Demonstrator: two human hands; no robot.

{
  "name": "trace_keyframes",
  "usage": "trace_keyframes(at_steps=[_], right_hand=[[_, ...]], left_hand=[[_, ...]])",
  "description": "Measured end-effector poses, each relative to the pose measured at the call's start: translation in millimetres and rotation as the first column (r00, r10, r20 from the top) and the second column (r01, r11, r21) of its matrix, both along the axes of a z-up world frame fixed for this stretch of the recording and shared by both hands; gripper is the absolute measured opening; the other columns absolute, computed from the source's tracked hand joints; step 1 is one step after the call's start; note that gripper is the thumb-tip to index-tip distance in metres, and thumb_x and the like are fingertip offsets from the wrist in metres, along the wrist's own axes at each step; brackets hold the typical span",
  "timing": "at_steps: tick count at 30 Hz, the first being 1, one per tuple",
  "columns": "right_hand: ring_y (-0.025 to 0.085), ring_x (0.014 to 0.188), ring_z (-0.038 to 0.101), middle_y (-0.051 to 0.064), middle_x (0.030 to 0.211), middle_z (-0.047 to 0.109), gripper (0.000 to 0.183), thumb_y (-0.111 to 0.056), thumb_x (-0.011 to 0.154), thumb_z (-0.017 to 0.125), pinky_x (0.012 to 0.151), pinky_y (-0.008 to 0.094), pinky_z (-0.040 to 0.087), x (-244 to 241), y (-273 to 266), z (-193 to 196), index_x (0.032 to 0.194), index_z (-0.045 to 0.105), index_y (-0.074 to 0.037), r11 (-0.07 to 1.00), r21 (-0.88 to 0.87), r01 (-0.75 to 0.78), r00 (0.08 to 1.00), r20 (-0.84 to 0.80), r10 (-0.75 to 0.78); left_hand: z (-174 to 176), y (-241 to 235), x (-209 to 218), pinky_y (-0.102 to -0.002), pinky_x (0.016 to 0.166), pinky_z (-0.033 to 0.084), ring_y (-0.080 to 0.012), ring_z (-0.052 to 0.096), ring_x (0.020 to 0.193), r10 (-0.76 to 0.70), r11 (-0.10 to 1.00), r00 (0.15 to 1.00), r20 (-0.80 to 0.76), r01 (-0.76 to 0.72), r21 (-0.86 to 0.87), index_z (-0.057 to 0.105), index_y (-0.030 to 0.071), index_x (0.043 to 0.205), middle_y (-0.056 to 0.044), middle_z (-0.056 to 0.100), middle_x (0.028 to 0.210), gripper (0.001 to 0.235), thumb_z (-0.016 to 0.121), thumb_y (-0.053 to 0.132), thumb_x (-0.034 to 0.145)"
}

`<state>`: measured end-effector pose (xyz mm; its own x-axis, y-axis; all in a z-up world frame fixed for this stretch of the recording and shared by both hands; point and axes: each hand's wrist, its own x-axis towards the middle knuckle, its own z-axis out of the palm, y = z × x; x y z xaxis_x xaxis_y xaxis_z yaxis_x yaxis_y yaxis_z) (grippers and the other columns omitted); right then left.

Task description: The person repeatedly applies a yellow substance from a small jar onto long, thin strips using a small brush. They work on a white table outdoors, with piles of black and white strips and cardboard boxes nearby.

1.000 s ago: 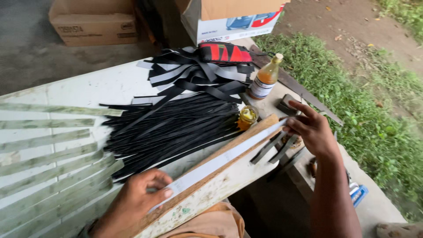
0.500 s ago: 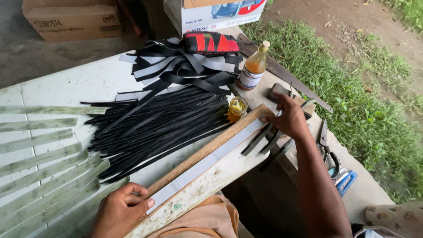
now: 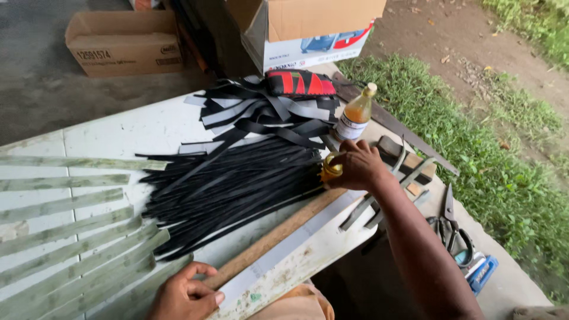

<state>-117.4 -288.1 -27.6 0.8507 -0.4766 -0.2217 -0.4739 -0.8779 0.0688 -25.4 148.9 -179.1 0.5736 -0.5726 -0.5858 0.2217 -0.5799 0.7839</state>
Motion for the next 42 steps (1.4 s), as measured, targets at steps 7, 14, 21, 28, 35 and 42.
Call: trace_keyframes(at_steps=[7,14,21,28,35,42], right_hand=[[0.033,0.142,0.033,0.004,0.146,0.047,0.073,-0.065,0.068,0.082,0.111,0.054,0.034,18.4,-0.7,5.4,0.128,0.068,-0.027,0.991,0.083,0.107,0.98,-0.178,-0.091],[0.031,0.132,0.044,0.003,0.141,0.053,0.057,-0.038,0.067,0.087,0.111,0.047,0.039,-32.3,-20.2,19.0,0.121,0.074,-0.029,0.972,0.225,-0.067,0.983,0.184,0.025],[0.023,0.106,0.058,0.012,0.109,0.066,0.073,-0.012,0.079,0.081,0.094,0.037,0.047,-132.5,-18.8,37.2,0.147,0.054,-0.006,0.264,0.666,-0.698,0.632,0.746,-0.212],[0.01,0.057,0.056,0.01,0.08,0.07,0.1,-0.01,0.071,0.07,0.052,0.022,0.048,-161.9,-25.6,-37.8,0.162,0.028,-0.013,0.24,0.942,-0.234,0.806,0.326,-0.495],[0.01,0.06,0.058,0.012,0.082,0.071,0.097,-0.009,0.075,0.071,0.052,0.023,0.048,-152.9,-31.5,-46.3,0.162,0.029,-0.015,0.199,0.962,-0.187,0.805,0.266,-0.531],[0.014,0.057,0.063,0.006,0.071,0.072,0.103,-0.007,0.07,0.072,0.055,0.03,0.056,-139.8,19.5,-17.7,0.162,0.031,-0.026,0.58,0.812,0.067,0.913,0.184,-0.363]], left_hand=[[-3.4,-13.4,11.8,-0.029,0.081,0.062,-0.0168,0.083,0.076,-0.033,0.999,0.999,0.012,0.033,0.02,0.061,0.013,0.129,-0.014,0.082,0.08,0.071,0.1,0.02,0.07],[24.5,-8.7,0.0,-0.033,0.073,0.06,-0.0179,0.078,0.073,-0.024,1.0,0.997,0.077,0.023,0.012,0.064,0.011,0.124,-0.013,0.082,0.081,0.054,0.088,0.022,0.076],[35.9,-3.5,-10.4,-0.032,0.076,0.061,-0.017,0.08,0.078,0.017,1.0,0.997,0.075,-0.019,0.016,0.063,0.01,0.128,-0.013,0.082,0.083,0.058,0.089,0.015,0.076],[42.0,-1.2,-7.5,-0.037,0.077,0.063,-0.0235,0.081,0.081,0.106,0.994,0.992,-0.069,-0.103,0.036,0.055,0.005,0.13,-0.023,0.079,0.087,0.053,0.081,0.014,0.085],[28.2,4.0,-9.6,-0.036,0.074,0.061,-0.0221,0.079,0.077,0.125,0.992,0.992,0.01,-0.125,0.006,0.057,0.004,0.127,-0.022,0.08,0.085,0.052,0.082,0.013,0.082],[27.6,11.4,-10.6,-0.032,0.068,0.057,-0.018,0.075,0.072,0.114,0.989,0.991,0.073,-0.106,-0.102,0.06,0.006,0.122,-0.019,0.08,0.079,0.05,0.084,0.015,0.079]])
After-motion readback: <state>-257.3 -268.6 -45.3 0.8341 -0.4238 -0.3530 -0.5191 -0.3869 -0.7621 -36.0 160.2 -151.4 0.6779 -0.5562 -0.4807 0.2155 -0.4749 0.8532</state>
